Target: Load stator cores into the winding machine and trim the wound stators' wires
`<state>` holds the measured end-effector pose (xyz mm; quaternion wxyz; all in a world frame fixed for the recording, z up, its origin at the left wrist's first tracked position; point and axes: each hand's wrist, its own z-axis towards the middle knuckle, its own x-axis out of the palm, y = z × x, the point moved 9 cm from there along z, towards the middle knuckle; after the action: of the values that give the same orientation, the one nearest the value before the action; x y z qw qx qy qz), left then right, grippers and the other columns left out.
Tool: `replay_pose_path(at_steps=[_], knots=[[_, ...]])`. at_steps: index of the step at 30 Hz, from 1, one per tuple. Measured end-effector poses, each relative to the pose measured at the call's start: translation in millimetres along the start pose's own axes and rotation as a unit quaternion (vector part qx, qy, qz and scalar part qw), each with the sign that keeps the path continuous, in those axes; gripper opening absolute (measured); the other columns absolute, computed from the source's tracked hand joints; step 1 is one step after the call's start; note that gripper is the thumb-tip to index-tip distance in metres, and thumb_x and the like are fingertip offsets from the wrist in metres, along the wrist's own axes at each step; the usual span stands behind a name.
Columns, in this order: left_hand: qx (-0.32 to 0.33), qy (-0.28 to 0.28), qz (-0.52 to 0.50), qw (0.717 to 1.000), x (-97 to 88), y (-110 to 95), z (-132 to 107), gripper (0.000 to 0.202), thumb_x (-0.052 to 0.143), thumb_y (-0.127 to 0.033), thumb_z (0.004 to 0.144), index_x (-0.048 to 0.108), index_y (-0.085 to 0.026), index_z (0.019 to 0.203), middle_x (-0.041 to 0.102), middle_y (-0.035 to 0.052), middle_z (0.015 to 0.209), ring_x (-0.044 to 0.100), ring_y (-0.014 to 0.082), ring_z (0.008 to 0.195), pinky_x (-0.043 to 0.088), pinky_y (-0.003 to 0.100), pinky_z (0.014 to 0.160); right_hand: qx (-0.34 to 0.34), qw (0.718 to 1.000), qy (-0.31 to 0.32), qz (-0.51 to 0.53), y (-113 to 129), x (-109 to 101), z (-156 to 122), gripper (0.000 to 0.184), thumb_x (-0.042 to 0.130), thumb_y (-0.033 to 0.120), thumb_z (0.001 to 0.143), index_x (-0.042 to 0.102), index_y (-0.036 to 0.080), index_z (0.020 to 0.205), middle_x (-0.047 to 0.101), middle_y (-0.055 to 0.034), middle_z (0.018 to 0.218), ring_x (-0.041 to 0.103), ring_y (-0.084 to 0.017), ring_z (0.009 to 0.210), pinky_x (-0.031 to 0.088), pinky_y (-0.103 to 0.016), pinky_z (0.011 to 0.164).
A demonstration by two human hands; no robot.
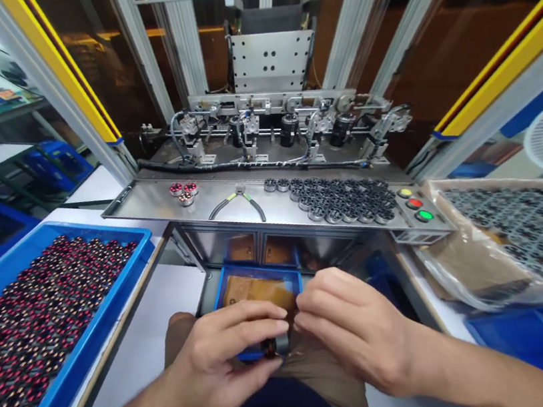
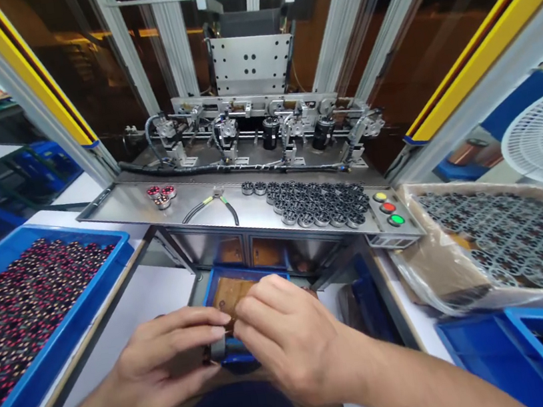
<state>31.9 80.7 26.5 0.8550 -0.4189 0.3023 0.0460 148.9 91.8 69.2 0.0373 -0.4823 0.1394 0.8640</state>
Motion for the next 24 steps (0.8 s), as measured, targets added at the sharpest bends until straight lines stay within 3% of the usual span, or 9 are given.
replay_pose_path(at_steps=[2,5,8,12,18,21,23,24], knots=[[-0.014,-0.007,-0.023,1.0,-4.4,1,-2,0.048,0.072,-0.008,0.075,0.062,-0.025,0.12,0.071,0.0093,0.117,0.067,0.0218,0.107,0.056,0.031,0.093,-0.019,0.999,0.03,-0.029,-2,-2,-2,0.023,0.04,0.011,0.093,0.063,0.015,0.095,0.064,-0.0105,0.078,0.055,-0.022,0.074,0.045,-0.037,0.065],[-0.027,-0.041,-0.01,0.999,-10.6,3,-5,0.046,0.073,-0.008,0.075,0.062,-0.023,0.117,0.071,0.0086,0.115,0.068,0.0199,0.105,0.056,0.028,0.093,0.017,0.999,-0.004,-0.036,-3,-16,1,0.011,0.054,0.018,0.092,0.062,0.014,0.098,0.065,-0.0109,0.083,0.057,-0.021,0.076,0.045,-0.036,0.066],[-0.025,-0.075,0.024,0.997,-13.8,3,-5,0.042,0.072,-0.009,0.076,0.063,-0.022,0.114,0.071,0.0094,0.115,0.069,0.019,0.103,0.055,0.027,0.092,0.024,0.999,-0.039,-0.015,8,-17,10,0.027,0.066,0.036,0.087,0.062,0.011,0.096,0.065,-0.0118,0.082,0.056,-0.021,0.074,0.046,-0.036,0.064],[-0.016,-0.088,0.031,0.995,-15.0,1,-4,0.041,0.071,-0.008,0.076,0.064,-0.021,0.114,0.071,0.0089,0.113,0.069,0.0185,0.102,0.055,0.024,0.091,-0.001,0.999,-0.03,-0.013,20,6,21,0.009,0.056,0.013,0.088,0.064,0.009,0.086,0.062,-0.0096,0.075,0.052,-0.019,0.068,0.042,-0.036,0.062],[-0.082,-0.091,-0.048,0.991,-33.5,23,-26,0.043,0.076,-0.011,0.074,0.067,-0.025,0.113,0.072,0.0067,0.113,0.069,0.0206,0.104,0.056,0.029,0.092,-0.068,0.997,0.036,-0.025,22,25,25,0.029,0.035,0.009,0.092,0.064,0.009,0.089,0.061,-0.0119,0.077,0.051,-0.021,0.073,0.043,-0.038,0.067],[-0.14,-0.174,-0.12,0.967,-54.3,46,-47,0.037,0.076,-0.011,0.074,0.071,-0.024,0.108,0.073,0.0085,0.111,0.068,0.0228,0.106,0.057,0.03,0.091,-0.012,0.999,0.04,-0.023,-12,27,40,0.023,0.04,0.014,0.095,0.062,0.014,0.087,0.062,-0.0094,0.079,0.052,-0.019,0.074,0.044,-0.035,0.067],[-0.165,-0.257,-0.171,0.937,-66.5,61,-60,0.034,0.075,-0.01,0.075,0.072,-0.022,0.106,0.072,0.0093,0.112,0.068,0.0233,0.108,0.058,0.029,0.09,0.098,0.994,0.035,-0.039,-60,35,57,0.011,0.053,0.023,0.094,0.061,0.016,0.09,0.064,-0.009,0.088,0.056,-0.019,0.083,0.048,-0.034,0.076],[-0.172,-0.292,-0.191,0.921,-70.0,67,-65,0.034,0.075,-0.01,0.075,0.072,-0.022,0.106,0.071,0.0089,0.114,0.068,0.023,0.108,0.058,0.028,0.09,0.17,0.983,0.036,-0.058,-89,42,64,0.014,0.06,0.029,0.091,0.062,0.016,0.095,0.064,-0.0097,0.095,0.058,-0.02,0.091,0.049,-0.034,0.083]])
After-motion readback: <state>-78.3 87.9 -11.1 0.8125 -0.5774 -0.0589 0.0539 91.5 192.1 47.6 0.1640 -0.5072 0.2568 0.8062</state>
